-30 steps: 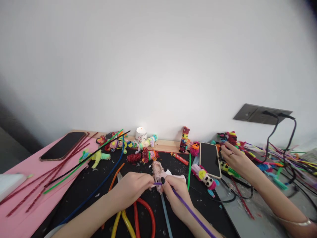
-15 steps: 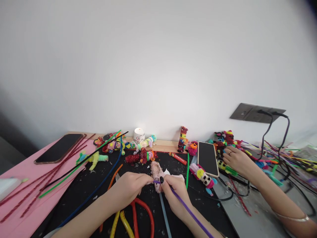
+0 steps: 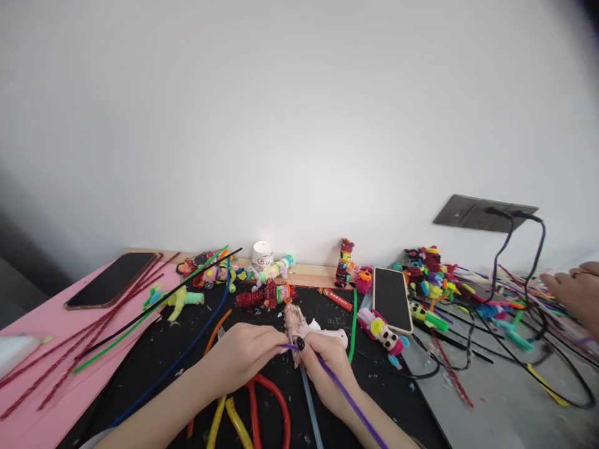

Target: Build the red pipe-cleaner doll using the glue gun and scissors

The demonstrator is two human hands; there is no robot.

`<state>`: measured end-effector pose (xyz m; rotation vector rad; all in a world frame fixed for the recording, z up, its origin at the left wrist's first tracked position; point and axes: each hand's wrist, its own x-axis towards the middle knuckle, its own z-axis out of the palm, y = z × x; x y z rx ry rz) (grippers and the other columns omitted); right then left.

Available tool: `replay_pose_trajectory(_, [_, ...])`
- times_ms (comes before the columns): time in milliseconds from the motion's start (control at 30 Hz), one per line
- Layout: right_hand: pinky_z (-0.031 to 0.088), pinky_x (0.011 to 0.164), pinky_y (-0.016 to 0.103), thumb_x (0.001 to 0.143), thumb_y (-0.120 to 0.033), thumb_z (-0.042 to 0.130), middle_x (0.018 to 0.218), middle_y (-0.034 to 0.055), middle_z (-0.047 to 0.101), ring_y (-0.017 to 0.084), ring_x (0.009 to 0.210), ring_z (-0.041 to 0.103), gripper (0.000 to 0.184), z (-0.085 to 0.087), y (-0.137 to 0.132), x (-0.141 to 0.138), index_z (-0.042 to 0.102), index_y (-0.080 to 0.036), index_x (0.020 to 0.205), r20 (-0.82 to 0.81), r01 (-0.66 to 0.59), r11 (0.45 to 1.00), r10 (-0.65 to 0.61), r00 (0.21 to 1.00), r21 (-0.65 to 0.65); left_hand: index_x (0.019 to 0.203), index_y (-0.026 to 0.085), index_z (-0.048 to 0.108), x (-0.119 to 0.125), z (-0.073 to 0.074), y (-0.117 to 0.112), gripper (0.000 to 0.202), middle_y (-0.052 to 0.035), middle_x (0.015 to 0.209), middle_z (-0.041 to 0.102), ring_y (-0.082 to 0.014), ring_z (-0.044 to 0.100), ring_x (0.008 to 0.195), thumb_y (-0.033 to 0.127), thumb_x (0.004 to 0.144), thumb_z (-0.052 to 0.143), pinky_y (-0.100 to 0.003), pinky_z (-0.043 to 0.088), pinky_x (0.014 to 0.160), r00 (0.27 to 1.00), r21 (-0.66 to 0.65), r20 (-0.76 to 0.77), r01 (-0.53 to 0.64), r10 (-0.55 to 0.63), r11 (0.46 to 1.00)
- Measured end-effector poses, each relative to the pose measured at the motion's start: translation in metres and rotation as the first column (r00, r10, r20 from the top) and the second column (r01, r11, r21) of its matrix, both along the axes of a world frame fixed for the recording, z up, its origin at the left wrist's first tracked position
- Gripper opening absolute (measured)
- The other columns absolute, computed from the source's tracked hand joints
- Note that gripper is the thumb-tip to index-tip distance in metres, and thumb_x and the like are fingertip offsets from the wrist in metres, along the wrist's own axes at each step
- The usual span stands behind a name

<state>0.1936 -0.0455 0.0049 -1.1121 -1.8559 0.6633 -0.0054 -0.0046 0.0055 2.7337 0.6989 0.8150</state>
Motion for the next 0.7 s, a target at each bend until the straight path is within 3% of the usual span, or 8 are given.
replay_pose_trajectory(133, [0.038,0.056,0.021,0.091,-0.022,0.042,0.057,0.0008,0.059,0.011,0.054,0.054,0.035,-0.0028,-0.0005,-0.001,0.057,-0.016,0.06,-0.006,-0.003,1.0,0.004,1.0,0.016,0.108,0.017,0.059,-0.0004,-0.0009,-0.0003,0.027,-0.0041,0.09,0.072,-0.0156,0.068,0.074,0.011,0.094,0.038,-0.023,0.05,0.064,1.0,0.037,-0.007,0.026,-0.026,0.999])
replay_pose_trajectory(333, [0.034,0.051,0.022,0.092,-0.026,0.043,0.052,-0.0011,0.054,0.01,0.049,0.049,0.038,-0.0089,0.0023,0.0014,0.057,-0.017,0.058,-0.014,0.049,0.999,-0.049,0.999,0.01,0.12,0.016,0.056,-0.0022,-0.0066,0.0019,0.039,-0.0059,0.1,0.073,-0.0122,0.068,0.069,0.003,0.088,0.036,-0.022,0.054,0.07,0.999,0.0,-0.01,0.035,-0.035,0.999])
replay_pose_trajectory(467, [0.031,0.047,0.021,0.092,-0.033,0.043,0.046,-0.0037,0.045,0.008,0.042,0.04,0.04,-0.0043,0.0011,0.0012,0.056,-0.017,0.057,-0.1,0.054,0.987,-0.069,0.993,-0.15,0.122,0.016,0.056,-0.002,-0.0059,0.0021,0.038,-0.0053,0.095,0.074,-0.0125,0.069,0.072,0.006,0.091,0.035,-0.021,0.055,0.071,0.999,-0.025,0.035,-0.003,0.004,1.0])
replay_pose_trajectory(567, [0.025,0.041,0.02,0.09,-0.041,0.043,0.042,-0.0058,0.037,0.007,0.038,0.033,0.044,-0.0003,0.0001,0.0007,0.054,-0.017,0.055,-0.205,0.064,0.95,-0.131,0.97,-0.306,0.123,0.019,0.055,-0.0016,-0.0019,0.0016,0.032,-0.0064,0.105,0.072,-0.0153,0.069,0.09,0.015,0.094,0.04,-0.023,0.054,0.079,0.993,-0.033,0.096,-0.062,0.065,0.998])
replay_pose_trajectory(700, [0.019,0.038,0.02,0.086,-0.05,0.044,0.038,-0.0067,0.034,0.006,0.035,0.028,0.047,0.0,0.0002,-0.0006,0.051,-0.017,0.053,-0.294,0.029,0.919,-0.156,0.943,-0.393,0.117,0.021,0.057,-0.0006,0.002,-0.0004,0.026,-0.006,0.105,0.072,-0.0161,0.068,0.095,0.021,0.094,0.045,-0.023,0.052,0.081,0.987,-0.005,0.136,-0.087,0.087,0.996])
